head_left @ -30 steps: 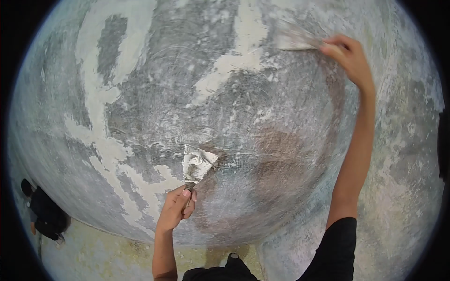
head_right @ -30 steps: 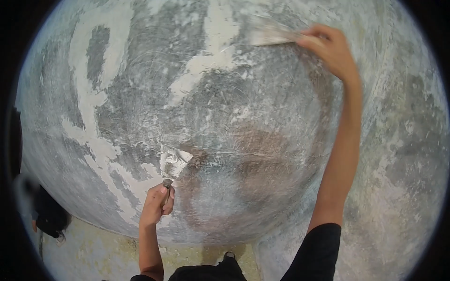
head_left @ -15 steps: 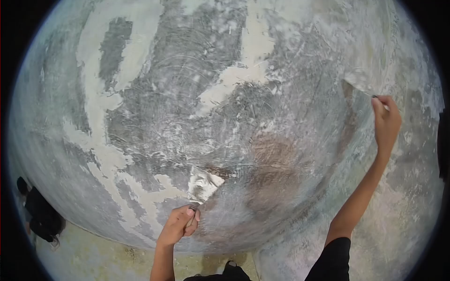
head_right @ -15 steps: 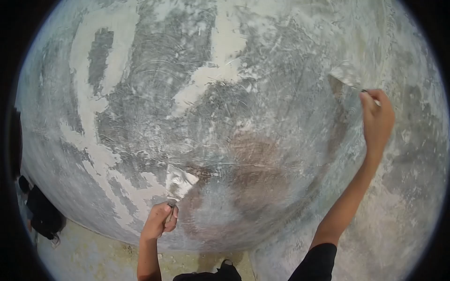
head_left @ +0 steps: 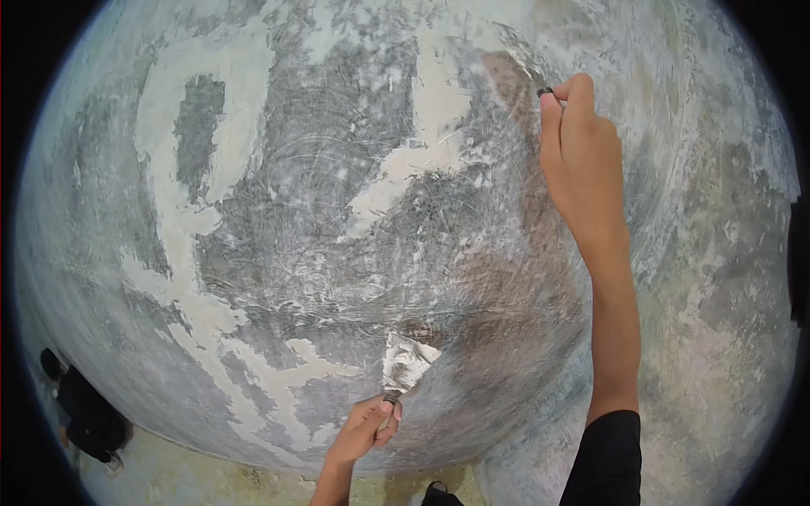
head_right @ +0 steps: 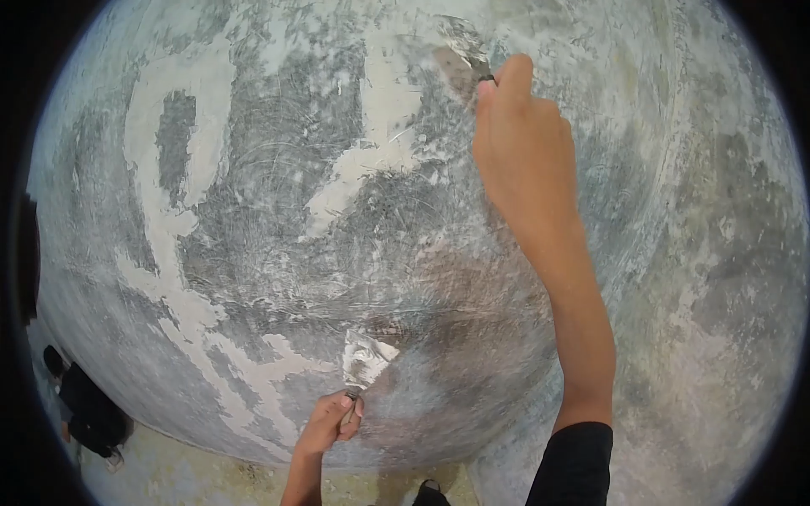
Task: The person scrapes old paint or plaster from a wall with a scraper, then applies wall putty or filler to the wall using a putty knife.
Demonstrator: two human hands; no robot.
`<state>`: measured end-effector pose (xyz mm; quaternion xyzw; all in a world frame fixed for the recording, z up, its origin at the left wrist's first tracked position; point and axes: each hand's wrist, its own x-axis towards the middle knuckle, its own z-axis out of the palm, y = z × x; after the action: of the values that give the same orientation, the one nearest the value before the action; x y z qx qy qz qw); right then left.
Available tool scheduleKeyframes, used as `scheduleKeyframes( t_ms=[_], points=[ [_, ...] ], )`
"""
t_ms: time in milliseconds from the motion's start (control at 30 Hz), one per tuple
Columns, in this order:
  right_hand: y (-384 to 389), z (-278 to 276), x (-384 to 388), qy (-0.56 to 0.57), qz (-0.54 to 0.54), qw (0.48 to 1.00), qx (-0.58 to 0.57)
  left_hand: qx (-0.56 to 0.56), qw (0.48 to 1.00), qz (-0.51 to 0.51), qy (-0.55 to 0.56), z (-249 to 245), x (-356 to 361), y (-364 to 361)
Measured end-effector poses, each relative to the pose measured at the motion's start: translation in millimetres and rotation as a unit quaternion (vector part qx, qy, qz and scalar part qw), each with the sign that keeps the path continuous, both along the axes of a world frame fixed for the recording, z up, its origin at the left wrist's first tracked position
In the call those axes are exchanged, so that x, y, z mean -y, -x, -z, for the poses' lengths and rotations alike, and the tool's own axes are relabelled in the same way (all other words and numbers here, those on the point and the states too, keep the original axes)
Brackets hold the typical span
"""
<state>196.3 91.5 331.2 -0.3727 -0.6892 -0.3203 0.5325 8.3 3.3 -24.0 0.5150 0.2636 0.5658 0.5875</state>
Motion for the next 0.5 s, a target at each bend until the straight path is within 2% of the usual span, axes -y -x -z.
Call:
scheduleKeyframes(
  t_ms=[100,300,500],
  points=[
    [10,-3,6,-0.029,0.050,0.998,0.012,-0.003,0.999,0.026,0.020,5,6,-1],
    [36,-11,-7,-0.059,0.064,0.994,0.065,-0.014,0.997,0.068,0.039,14,17,7],
    [45,22,27,0.094,0.079,0.989,0.078,-0.002,0.997,0.062,0.052,21,36,29]
  ],
)
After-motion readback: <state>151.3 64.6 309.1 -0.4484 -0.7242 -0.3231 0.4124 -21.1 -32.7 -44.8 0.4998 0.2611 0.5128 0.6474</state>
